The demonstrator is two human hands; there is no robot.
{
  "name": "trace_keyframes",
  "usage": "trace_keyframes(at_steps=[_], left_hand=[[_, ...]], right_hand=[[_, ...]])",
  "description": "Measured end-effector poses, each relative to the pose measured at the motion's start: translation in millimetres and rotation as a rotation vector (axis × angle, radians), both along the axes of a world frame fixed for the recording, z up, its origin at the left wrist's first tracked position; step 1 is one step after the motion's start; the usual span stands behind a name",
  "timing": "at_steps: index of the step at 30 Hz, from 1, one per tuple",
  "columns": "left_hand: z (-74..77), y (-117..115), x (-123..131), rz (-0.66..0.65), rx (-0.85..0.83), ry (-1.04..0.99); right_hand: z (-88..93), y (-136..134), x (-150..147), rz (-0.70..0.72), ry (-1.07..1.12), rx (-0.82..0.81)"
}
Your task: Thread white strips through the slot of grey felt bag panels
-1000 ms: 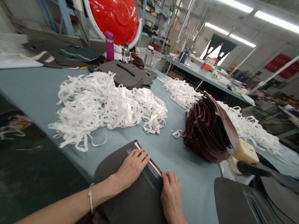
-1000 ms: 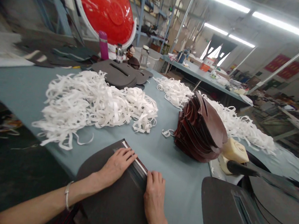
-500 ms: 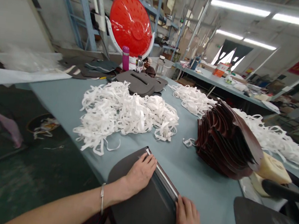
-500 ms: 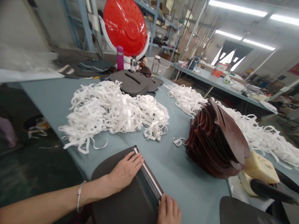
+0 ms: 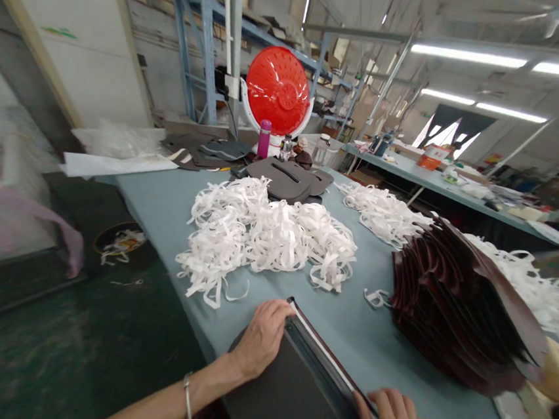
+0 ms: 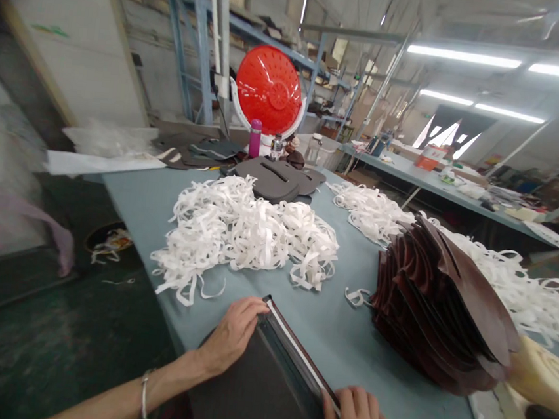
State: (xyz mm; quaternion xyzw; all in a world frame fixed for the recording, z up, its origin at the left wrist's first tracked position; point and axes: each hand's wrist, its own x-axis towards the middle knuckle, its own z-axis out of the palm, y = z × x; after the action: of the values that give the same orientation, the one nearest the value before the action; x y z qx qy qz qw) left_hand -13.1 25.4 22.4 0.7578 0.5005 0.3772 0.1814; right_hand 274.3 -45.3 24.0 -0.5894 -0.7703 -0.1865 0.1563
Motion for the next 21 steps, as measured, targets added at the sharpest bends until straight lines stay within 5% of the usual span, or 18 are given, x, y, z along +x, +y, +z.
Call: trace_keyframes(at_steps=[7,13,17,21], left_hand=[[7.9,8.7,-48.5,0.266,0.095,-0.060],[-1.0,-5.2,-85.6,0.436,0.198,0.187],[-6.5,-8.2,-98.2,0.355,0.179,0.465],[-11.7,-0.2,-112.9,0.383,0.174,0.547]], right_hand=[[25.4,69.9,-136.9,0.242,0.345,-0.184],[21.2,105.2,-240.2,0.470,0.214,-0.303],[14.9,104.6,-254.9,0.364,0.146,-0.320],[14.7,62.3,-218.0,0.292,0.175,-0.351]])
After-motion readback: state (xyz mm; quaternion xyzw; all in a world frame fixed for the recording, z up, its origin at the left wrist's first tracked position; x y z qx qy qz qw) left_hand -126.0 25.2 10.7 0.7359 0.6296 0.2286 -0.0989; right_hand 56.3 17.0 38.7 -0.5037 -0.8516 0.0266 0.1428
